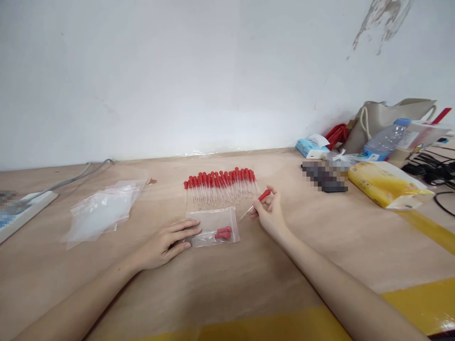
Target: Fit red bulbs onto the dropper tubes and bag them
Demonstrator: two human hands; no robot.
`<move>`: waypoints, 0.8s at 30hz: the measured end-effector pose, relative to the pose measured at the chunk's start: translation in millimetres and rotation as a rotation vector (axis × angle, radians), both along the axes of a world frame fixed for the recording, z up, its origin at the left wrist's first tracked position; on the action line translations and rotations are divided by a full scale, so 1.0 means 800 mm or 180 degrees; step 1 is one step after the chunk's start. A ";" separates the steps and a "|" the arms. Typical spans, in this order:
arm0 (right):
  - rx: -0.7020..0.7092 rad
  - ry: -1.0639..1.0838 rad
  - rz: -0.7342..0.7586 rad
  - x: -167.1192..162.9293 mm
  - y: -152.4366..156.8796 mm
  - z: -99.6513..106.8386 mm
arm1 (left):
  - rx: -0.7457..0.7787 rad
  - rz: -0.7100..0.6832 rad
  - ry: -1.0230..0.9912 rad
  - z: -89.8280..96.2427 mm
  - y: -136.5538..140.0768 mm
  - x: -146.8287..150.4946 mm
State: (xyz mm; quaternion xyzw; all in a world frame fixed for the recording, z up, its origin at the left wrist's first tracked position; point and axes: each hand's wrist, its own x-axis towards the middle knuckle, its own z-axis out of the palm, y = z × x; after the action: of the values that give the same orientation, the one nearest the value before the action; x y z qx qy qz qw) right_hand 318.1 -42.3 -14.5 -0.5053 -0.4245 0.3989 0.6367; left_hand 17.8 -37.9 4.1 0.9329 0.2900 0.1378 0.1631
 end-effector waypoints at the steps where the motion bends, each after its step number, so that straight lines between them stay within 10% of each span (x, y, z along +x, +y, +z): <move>1: -0.0021 0.0080 -0.0060 -0.006 0.000 -0.002 | -0.0003 0.0007 0.0001 0.000 0.000 0.000; 8: -0.0277 0.0341 0.0403 -0.028 -0.008 -0.010 | -0.0094 0.0207 0.0000 0.003 -0.005 0.000; 24: 0.0323 -0.2216 0.1084 -0.022 -0.018 -0.012 | -0.0141 0.0273 0.0073 0.003 -0.006 0.000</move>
State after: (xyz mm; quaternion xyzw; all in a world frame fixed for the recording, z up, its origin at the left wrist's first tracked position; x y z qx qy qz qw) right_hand 300.4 -57.0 -24.1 -0.5005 -0.7121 0.2820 0.4035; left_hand 18.1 -42.4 6.7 0.9173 0.3345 0.1275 0.1744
